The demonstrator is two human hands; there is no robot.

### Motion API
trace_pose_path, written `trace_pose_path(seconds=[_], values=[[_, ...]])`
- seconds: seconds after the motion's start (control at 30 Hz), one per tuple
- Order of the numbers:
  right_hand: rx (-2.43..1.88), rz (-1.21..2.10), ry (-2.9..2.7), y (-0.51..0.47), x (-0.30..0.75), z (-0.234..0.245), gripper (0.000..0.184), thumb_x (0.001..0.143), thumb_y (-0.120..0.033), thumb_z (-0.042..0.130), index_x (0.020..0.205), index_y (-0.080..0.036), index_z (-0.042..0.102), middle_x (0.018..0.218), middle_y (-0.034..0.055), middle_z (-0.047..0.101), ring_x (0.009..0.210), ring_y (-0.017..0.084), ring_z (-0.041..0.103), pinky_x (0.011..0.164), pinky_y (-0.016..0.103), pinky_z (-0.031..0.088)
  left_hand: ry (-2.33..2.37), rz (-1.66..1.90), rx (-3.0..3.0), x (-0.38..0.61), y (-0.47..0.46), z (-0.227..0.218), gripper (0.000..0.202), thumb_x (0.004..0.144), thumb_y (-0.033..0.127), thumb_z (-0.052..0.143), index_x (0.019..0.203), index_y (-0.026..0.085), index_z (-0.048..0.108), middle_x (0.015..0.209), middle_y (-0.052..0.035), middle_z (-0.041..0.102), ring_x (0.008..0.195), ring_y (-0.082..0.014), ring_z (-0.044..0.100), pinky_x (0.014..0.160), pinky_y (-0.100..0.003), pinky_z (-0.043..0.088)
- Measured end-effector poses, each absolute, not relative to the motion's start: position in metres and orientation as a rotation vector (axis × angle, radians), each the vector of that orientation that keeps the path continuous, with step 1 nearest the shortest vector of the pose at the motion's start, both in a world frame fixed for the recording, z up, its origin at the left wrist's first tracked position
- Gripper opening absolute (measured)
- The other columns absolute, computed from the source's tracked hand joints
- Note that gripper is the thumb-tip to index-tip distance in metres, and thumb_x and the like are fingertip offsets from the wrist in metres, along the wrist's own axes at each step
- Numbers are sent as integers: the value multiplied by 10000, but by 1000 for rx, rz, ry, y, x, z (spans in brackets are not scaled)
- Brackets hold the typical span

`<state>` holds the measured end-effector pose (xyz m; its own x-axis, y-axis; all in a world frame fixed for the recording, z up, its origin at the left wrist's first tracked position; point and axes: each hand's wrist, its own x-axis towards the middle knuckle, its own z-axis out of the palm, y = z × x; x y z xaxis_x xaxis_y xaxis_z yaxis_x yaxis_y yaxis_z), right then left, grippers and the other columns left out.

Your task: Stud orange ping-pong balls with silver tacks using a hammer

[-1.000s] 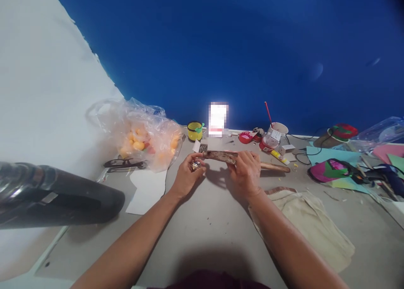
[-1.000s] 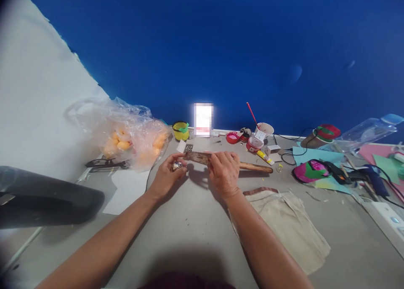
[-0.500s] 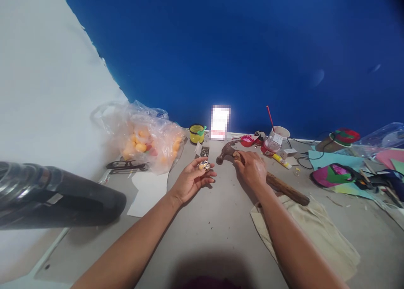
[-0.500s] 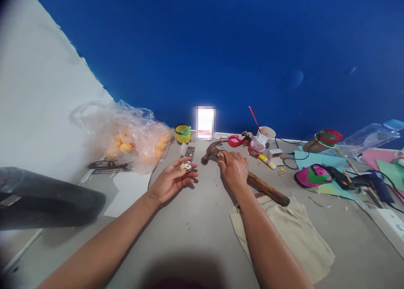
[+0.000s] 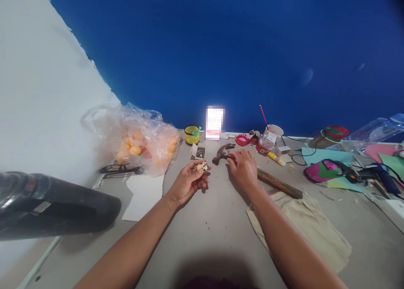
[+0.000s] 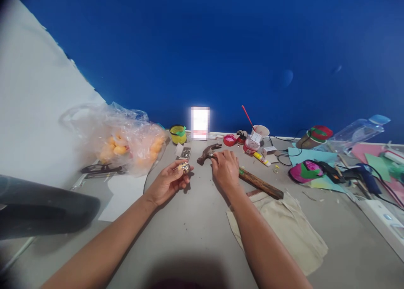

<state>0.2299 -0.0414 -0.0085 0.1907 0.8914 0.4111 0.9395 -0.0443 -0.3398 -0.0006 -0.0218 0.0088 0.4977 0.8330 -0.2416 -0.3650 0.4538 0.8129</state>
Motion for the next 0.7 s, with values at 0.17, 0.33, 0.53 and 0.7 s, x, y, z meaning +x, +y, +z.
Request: trace_pose_path(seconds=[0.17, 0.33, 0.53, 0.7], values=[[-1885, 31, -1783, -39, 222, 0, 187, 977, -232, 579, 918, -198, 753, 942, 71, 717, 962, 230, 596, 888, 333, 417, 721, 832, 824, -2, -20, 2, 434, 816, 378, 828, 1126, 142, 637, 1036, -116, 729, 650, -131, 666, 511, -235, 524], [-1878, 145, -1933, -14, 196, 23, 177, 975, -250, 601, 934, -208, 769, 990, 71, 739, 1021, 234, 617, 892, 320, 427, 728, 833, 810, -1, -18, -2, 408, 798, 417, 836, 1009, 132, 633, 913, -96, 717, 615, -119, 628, 510, -231, 504], [-1901, 165, -2086, 23, 160, 30, 203, 988, -304, 587, 984, -217, 771, 1045, 97, 722, 1055, 239, 615, 841, 315, 441, 705, 805, 837, 0, -19, 0, 369, 800, 407, 830, 927, 144, 605, 876, -75, 703, 586, -112, 620, 525, -239, 499], [-1993, 220, -2091, 41, 146, 18, 230, 971, -373, 602, 1038, -249, 784, 1075, 97, 709, 1038, 236, 632, 766, 306, 445, 721, 803, 790, 0, -18, -3, 383, 785, 414, 837, 932, 152, 599, 846, -57, 689, 572, -119, 633, 510, -235, 485]])
